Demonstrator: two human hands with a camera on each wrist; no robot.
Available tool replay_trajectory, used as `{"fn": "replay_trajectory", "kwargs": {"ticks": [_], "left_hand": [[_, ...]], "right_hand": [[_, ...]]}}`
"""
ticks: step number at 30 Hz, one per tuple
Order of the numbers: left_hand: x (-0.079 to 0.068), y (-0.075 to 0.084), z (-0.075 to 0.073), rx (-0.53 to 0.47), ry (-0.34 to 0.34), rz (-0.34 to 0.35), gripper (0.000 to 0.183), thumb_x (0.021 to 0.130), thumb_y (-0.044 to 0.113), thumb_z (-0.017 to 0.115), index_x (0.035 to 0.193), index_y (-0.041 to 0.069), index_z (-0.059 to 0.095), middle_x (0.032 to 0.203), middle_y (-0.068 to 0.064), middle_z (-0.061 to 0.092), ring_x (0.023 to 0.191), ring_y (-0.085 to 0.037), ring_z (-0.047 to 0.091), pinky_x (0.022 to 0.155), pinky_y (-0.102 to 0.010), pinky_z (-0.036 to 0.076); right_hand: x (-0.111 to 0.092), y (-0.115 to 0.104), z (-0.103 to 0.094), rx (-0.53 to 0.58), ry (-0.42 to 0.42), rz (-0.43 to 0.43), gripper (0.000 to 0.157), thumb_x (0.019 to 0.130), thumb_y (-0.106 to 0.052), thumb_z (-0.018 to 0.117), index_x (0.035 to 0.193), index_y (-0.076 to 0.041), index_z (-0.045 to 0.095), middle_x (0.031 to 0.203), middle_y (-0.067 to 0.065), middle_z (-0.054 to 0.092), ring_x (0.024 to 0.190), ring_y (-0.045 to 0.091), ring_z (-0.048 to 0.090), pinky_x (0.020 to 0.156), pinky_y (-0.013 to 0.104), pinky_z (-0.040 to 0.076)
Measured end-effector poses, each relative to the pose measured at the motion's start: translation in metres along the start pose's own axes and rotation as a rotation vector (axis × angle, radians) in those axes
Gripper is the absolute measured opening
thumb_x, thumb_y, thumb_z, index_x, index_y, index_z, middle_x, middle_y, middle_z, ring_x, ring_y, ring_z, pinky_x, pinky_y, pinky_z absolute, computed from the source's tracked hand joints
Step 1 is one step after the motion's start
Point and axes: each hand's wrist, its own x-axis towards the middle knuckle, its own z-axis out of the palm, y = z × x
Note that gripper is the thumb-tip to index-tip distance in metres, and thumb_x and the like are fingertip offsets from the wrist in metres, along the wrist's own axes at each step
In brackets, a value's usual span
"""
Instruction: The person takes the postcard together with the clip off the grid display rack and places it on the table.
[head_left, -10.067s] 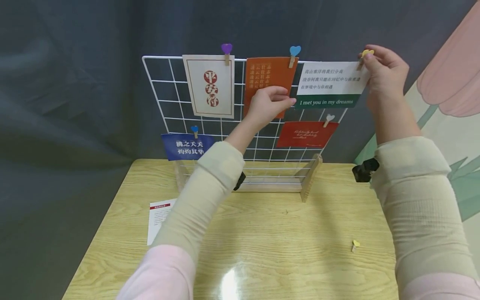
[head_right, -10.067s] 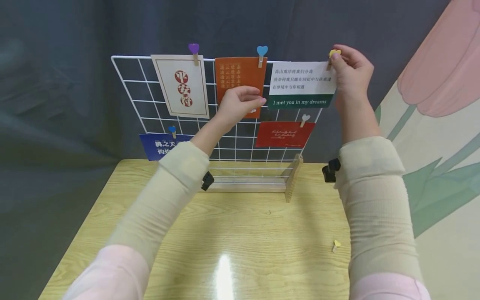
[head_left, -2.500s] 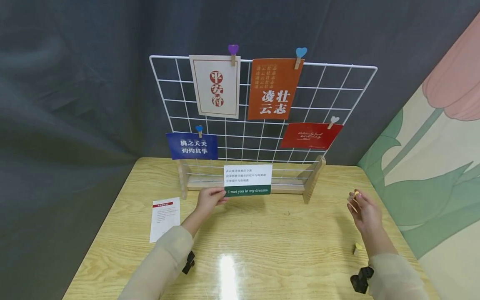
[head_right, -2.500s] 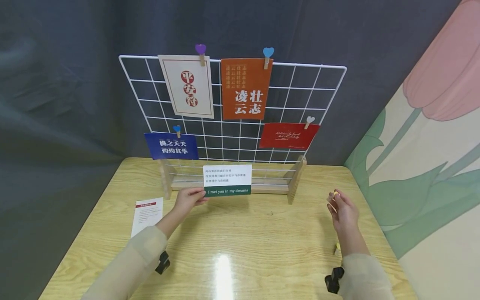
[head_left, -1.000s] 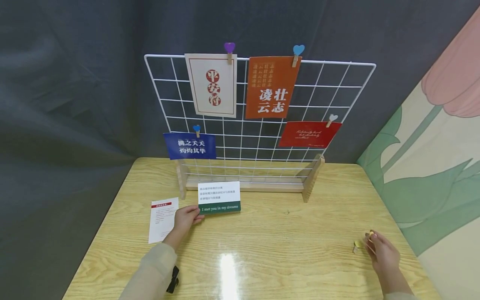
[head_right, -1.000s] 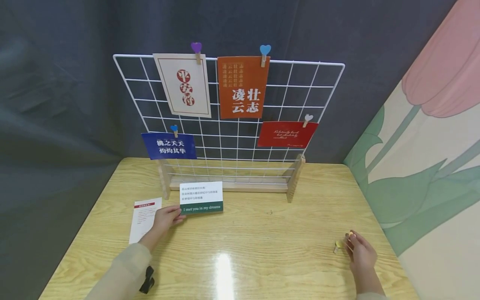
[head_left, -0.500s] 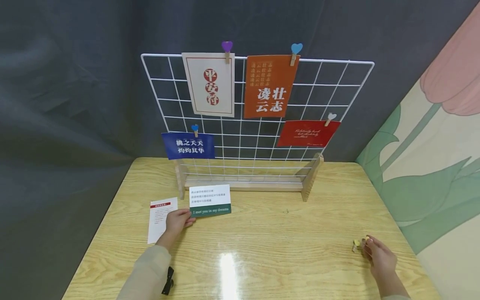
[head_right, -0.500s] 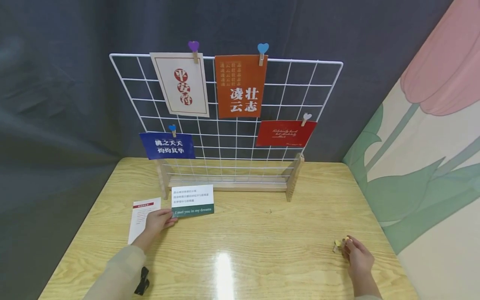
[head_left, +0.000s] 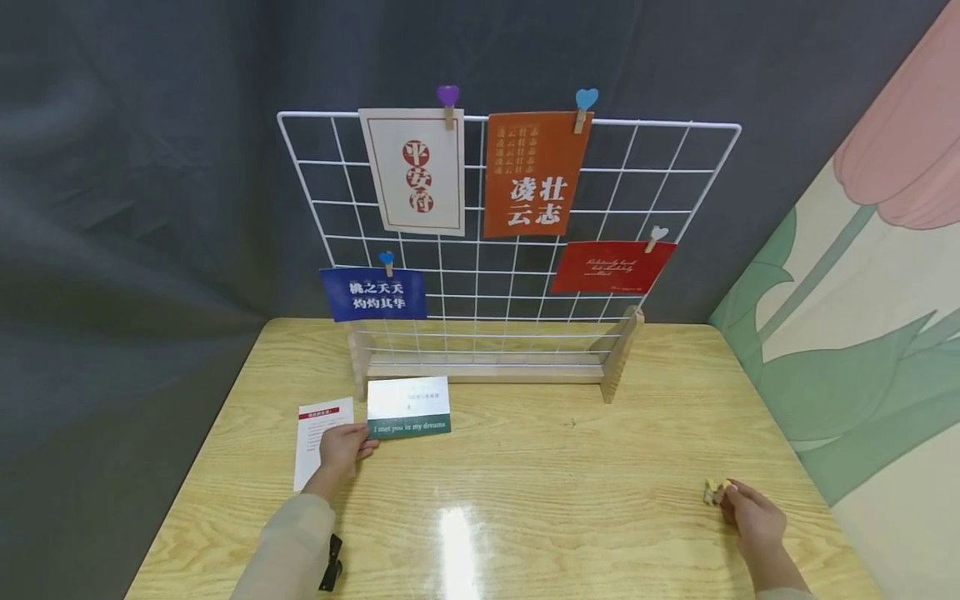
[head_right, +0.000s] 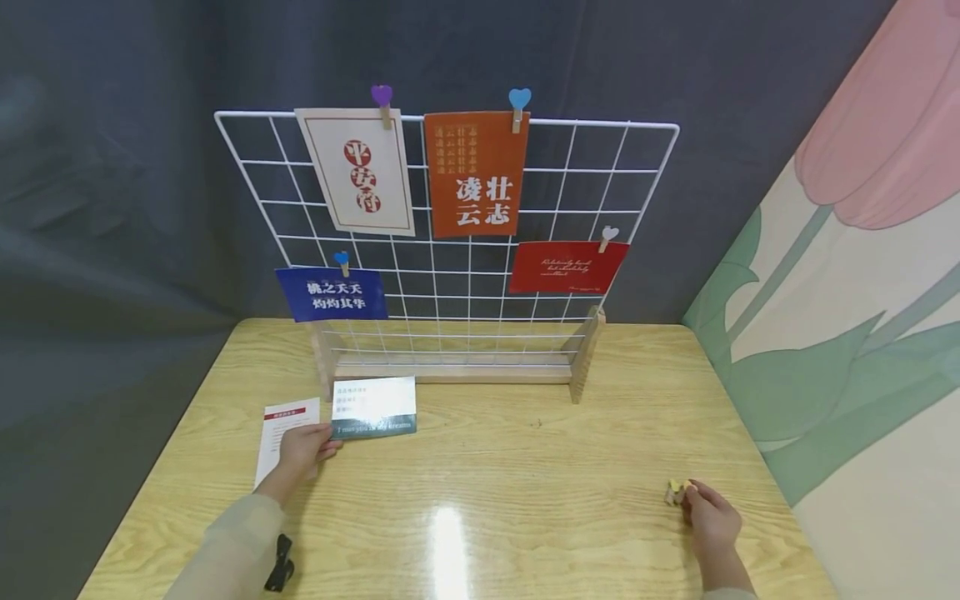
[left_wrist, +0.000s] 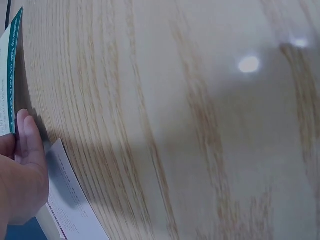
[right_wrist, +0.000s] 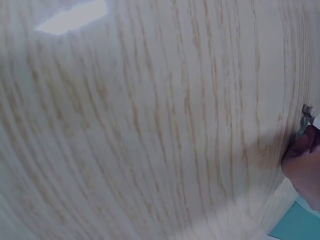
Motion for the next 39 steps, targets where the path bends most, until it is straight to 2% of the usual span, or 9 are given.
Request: {"fn": "replay_trajectory", "kwargs": {"ticks": [9,19,22,24,27,28,31,34,39], "left_hand": [[-0.004,0.004,-0.003,0.014,0.037,0.005,0.023,0.079,-0.009,0.050,0.098,-0.022,0.050,0.070,-0.022,0.060,0.052,-0.017,0.060,0.052,-0.027,0.052],[-0.003,0.005,-0.010,0.079,0.036,0.038,0.024,0.079,-0.006,0.050,0.096,-0.023,0.051,0.067,-0.022,0.061,0.050,-0.015,0.060,0.049,-0.025,0.051],[-0.002,0.006,-0.012,0.089,0.024,0.050,0.025,0.078,-0.006,0.049,0.097,-0.023,0.051,0.067,-0.022,0.061,0.051,-0.014,0.059,0.048,-0.024,0.051],[-0.002,0.006,-0.013,0.105,0.012,0.055,0.025,0.079,-0.005,0.050,0.097,-0.022,0.051,0.068,-0.021,0.061,0.052,-0.014,0.060,0.049,-0.024,0.051],[-0.001,0.007,-0.016,0.133,0.002,0.054,0.025,0.079,-0.003,0.050,0.098,-0.020,0.053,0.071,-0.021,0.061,0.055,-0.015,0.061,0.050,-0.024,0.051],[-0.001,0.007,-0.017,0.142,-0.001,0.055,0.026,0.079,-0.003,0.050,0.099,-0.019,0.053,0.072,-0.021,0.062,0.056,-0.015,0.061,0.051,-0.025,0.052],[-0.002,0.007,-0.020,0.152,0.002,0.058,0.026,0.078,-0.002,0.051,0.098,-0.018,0.054,0.074,-0.020,0.062,0.058,-0.016,0.061,0.053,-0.026,0.052],[-0.003,0.008,-0.023,0.152,0.000,0.059,0.026,0.078,-0.003,0.052,0.098,-0.019,0.054,0.073,-0.018,0.062,0.059,-0.015,0.061,0.055,-0.026,0.052],[-0.002,0.009,-0.027,0.134,-0.005,0.048,0.026,0.079,-0.003,0.051,0.098,-0.020,0.052,0.072,-0.017,0.063,0.059,-0.015,0.061,0.055,-0.025,0.052]], "right_hand": [[0.002,0.003,0.006,-0.121,0.061,-0.062,0.038,0.081,-0.001,0.049,0.058,-0.031,0.055,0.056,-0.014,0.055,0.054,0.000,0.054,0.054,0.016,0.048],[0.000,0.001,0.008,-0.235,0.090,-0.089,0.022,0.079,-0.002,0.051,0.065,-0.016,0.061,0.060,-0.014,0.053,0.054,-0.001,0.051,0.052,0.017,0.048],[0.002,0.001,0.008,-0.267,0.099,-0.081,0.014,0.078,-0.004,0.052,0.075,-0.011,0.064,0.062,-0.015,0.051,0.055,-0.003,0.048,0.053,0.015,0.047],[0.003,0.001,0.008,-0.285,0.107,-0.078,0.016,0.078,-0.004,0.053,0.089,-0.001,0.064,0.064,-0.012,0.051,0.056,-0.004,0.046,0.053,0.014,0.046],[0.005,0.001,0.009,-0.303,0.125,-0.069,0.032,0.078,-0.004,0.053,0.105,0.013,0.053,0.071,-0.004,0.054,0.068,0.005,0.049,0.052,0.014,0.046],[0.005,0.001,0.008,-0.309,0.123,-0.067,0.036,0.079,-0.005,0.053,0.108,0.016,0.048,0.077,0.004,0.057,0.075,0.012,0.051,0.052,0.012,0.045],[0.006,0.001,0.008,-0.331,0.125,-0.055,0.041,0.080,-0.006,0.052,0.114,0.015,0.043,0.103,0.024,0.053,0.104,0.035,0.044,0.050,0.010,0.043],[0.005,0.000,0.007,-0.349,0.118,-0.051,0.043,0.080,-0.007,0.051,0.116,0.014,0.041,0.116,0.027,0.045,0.114,0.042,0.031,0.049,0.008,0.040],[0.003,-0.001,0.004,-0.404,0.135,-0.063,0.043,0.078,-0.010,0.054,0.114,0.013,0.044,0.103,0.020,0.054,0.111,0.039,0.035,0.057,0.014,0.044]]}}
